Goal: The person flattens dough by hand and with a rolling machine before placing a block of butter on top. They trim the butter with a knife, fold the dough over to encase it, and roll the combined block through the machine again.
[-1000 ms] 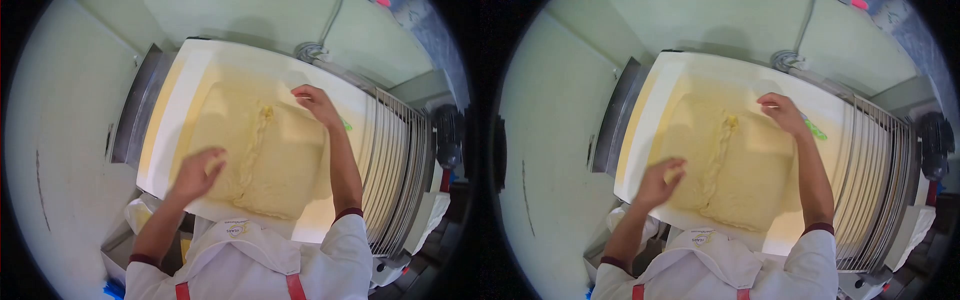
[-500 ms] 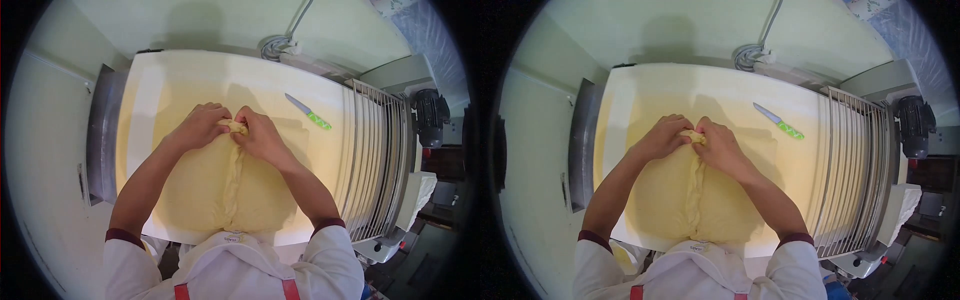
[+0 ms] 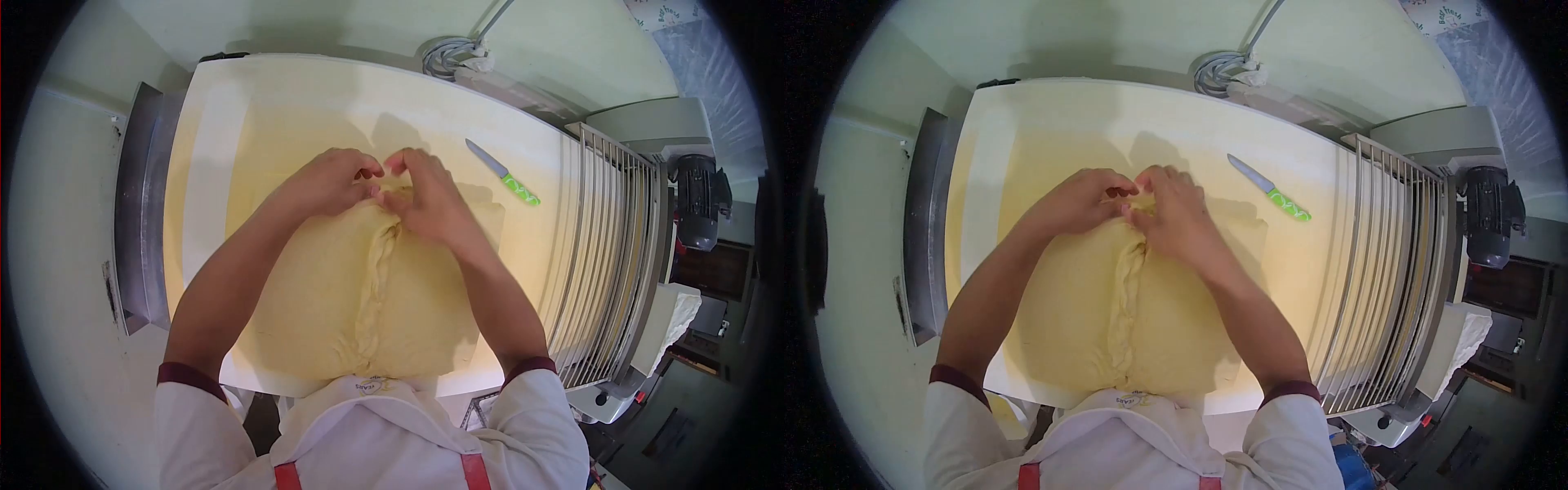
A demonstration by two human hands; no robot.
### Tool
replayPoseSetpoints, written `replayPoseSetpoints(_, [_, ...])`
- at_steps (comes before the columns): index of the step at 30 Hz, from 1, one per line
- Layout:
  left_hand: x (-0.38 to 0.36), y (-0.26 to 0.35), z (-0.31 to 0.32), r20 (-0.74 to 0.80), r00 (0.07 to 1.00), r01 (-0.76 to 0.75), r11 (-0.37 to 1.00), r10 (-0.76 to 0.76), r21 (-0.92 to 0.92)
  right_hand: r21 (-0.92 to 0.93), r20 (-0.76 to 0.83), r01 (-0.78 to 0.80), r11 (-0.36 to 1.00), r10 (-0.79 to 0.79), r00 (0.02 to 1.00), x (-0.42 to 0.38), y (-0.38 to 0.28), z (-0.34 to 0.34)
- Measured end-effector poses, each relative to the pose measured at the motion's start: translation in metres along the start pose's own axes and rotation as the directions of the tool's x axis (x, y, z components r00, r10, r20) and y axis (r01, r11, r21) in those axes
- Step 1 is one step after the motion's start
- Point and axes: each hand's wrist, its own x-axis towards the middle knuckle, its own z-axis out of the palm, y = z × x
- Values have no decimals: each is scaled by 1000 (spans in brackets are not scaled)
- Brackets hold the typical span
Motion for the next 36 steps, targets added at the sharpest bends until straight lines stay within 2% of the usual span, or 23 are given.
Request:
replayPoseSetpoints(1, [5,-3,1,26,999,36,999,-36,5,21,-43,17,1000,-16,999,5,7,3])
replayPoseSetpoints(2, [10,0,-2,116,991,60,995,-70,82,40,151,-80,996,73,986,13,10,1])
replayPoseSetpoints(3, [18,7,-10,209,972,75,984,-108,162,42,339,-182,982,158,927,23,13,-3])
replayPoseSetpoints(4, [24,9,-15,300,941,81,967,-153,241,27,515,-283,959,230,826,32,16,-6])
replayPoseSetpoints(7, [37,2,-19,413,875,216,967,-254,136,104,618,-380,919,240,749,42,34,-10])
replayPoseSetpoints(8, [37,8,-20,392,850,332,936,-351,118,111,621,-411,905,260,739,41,37,-9])
replayPoseSetpoints(11, [33,16,-21,348,845,396,912,-407,107,172,610,-457,872,270,745,41,43,-3])
replayPoseSetpoints(14, [19,-8,-30,260,961,104,994,-98,-11,156,576,-427,891,269,772,37,33,-14])
replayPoseSetpoints(16, [20,-7,-32,291,939,162,982,-184,99,389,332,-407,826,286,899,32,43,-12])
replayPoseSetpoints(17, [19,-3,-33,296,928,190,970,-228,151,494,200,-363,790,303,932,31,44,-15])
replayPoseSetpoints(20, [21,14,-33,259,892,322,923,-371,211,603,34,-317,731,374,927,21,42,-41])
replayPoseSetpoints(23, [12,-11,-41,249,960,139,990,-129,-26,425,158,-353,834,316,936,-1,49,-49])
replayPoseSetpoints(26, [5,-18,-49,303,936,186,982,-182,16,193,239,-287,938,239,941,-2,48,-46])
replayPoseSetpoints(29, [8,-11,-45,278,922,258,963,-270,80,189,335,-247,950,174,926,8,43,-34])
replayPoseSetpoints(32, [9,-8,-45,260,919,277,955,-297,109,178,387,-313,933,226,894,15,39,-35])
replayPoseSetpoints(36, [8,-12,-43,248,919,295,952,-305,77,105,410,-324,940,256,876,20,31,-34])
